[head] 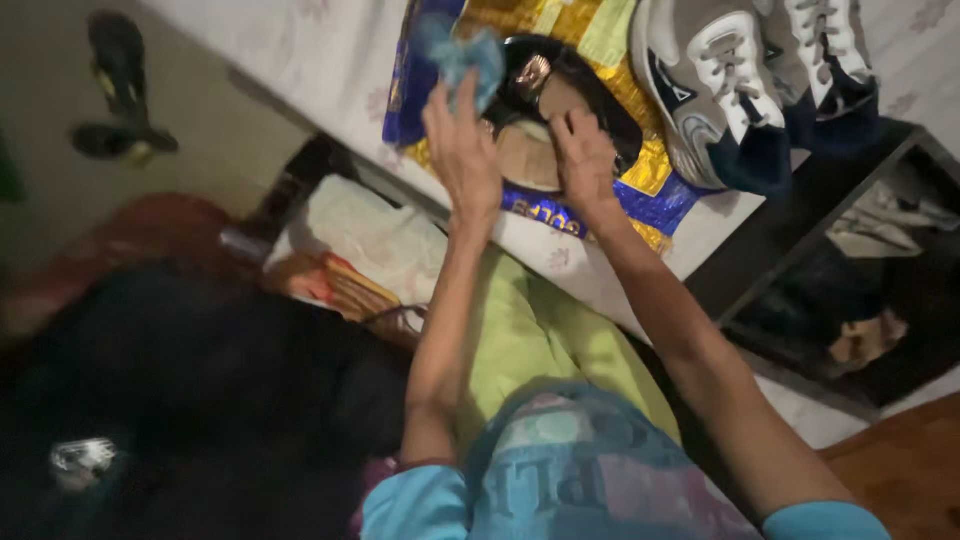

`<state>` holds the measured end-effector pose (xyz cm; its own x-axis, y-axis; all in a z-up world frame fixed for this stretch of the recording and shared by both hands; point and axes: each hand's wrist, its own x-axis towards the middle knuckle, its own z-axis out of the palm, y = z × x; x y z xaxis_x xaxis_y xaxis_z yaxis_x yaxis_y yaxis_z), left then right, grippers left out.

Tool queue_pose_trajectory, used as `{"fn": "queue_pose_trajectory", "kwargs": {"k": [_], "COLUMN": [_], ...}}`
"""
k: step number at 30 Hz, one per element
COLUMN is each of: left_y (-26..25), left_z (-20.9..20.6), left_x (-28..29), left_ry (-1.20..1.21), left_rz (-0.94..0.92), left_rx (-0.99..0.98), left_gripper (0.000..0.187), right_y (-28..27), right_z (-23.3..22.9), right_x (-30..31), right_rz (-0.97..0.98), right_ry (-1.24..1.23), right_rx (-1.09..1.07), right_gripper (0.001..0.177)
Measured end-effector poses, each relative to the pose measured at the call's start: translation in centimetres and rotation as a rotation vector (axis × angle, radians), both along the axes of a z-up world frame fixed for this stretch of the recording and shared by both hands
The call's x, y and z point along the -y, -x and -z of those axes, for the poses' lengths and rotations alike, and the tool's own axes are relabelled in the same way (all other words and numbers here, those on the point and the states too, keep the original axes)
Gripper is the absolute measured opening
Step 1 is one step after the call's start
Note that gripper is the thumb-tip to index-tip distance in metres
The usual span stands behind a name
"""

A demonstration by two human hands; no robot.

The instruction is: The person wipes several pairs of shoes with a cloth. They handle a pair of sneakers, a pair of black flats, and a pair of white sneakers, wiping each one individually on a patterned mat.

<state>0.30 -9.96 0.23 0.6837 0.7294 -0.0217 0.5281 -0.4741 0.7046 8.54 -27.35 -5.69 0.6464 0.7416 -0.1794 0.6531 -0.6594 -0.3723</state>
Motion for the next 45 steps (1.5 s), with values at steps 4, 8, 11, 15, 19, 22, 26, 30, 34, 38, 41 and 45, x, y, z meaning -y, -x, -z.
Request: {"fn": "queue_pose_trajectory", "kwargs": {"k": [4, 8, 11, 15, 19, 22, 26, 30, 34, 38, 41, 45], "left_y": [5.4, 2.0, 2.6, 5.3, 3.8, 3.4, 1.9, 1.4, 1.9, 0.1, 1.4, 1.1], "left_z": [2.1, 9.5, 10.9, 7.9, 10.0, 10.9, 8.5, 11.7, 12.7, 9.9, 10.5, 8.0], "left_x": [4.8, 1.9, 3.0, 16.2, 11.2, 10.9, 23.4, 20.5, 18.9, 24.7, 21.6, 22.6], "left_ry": [-0.115, -0.288, -0.297, 0.163, 0.110, 0.166, 0.076, 0.032, 0.232, 0.149, 0.284, 0.369], "left_rz": [0.018, -0.038, -0.096, -0.246, -0.490, -0.647, -0.452, -0.553, -0.690, -0.479, -0.588, -0.476], "left_rx": [-0.195, -0.247, -0.237, -0.144, -0.180, -0.133, -0.086, -0.196, -0.095, 0.000, 0.006, -0.062], "left_gripper": [0.064, 0.059, 0.055, 0.035, 0.036, 0.033, 0.051, 0.046, 0.044, 0.051, 0.049, 0.043], "right_y": [0.1, 1.2, 0.9, -0.3, -0.4, -0.5, -2.2, -2.5, -2.7, -3.8, -3.0, -2.9], "right_z": [-2.9, -2.5, -0.2, 0.9, 0.4, 0.6, 1.5, 2.2, 4.6, 6.6, 6.5, 4.8], "right_x": [-2.8, -1.3, -0.6, -0.5, -0.2, 1.0, 0.7, 1.3, 2.2, 2.5, 3.9, 3.0], "right_rz": [0.004, -0.057, -0.035, -0.093, -0.086, -0.130, -0.207, -0.192, -0.147, -0.189, -0.174, -0.159], "right_ry": [-0.005, -0.055, -0.072, -0.063, 0.008, -0.170, -0.146, -0.071, -0.027, -0.007, -0.038, -0.040], "right_rx": [0.028, 0.047, 0.062, 0.114, 0.019, 0.014, 0.038, 0.016, -0.001, 0.054, 0.049, 0.018], "right_gripper": [0.023, 0.057, 0.032, 0.043, 0.041, 0.054, 0.042, 0.033, 0.029, 0.046, 0.043, 0.038]}}
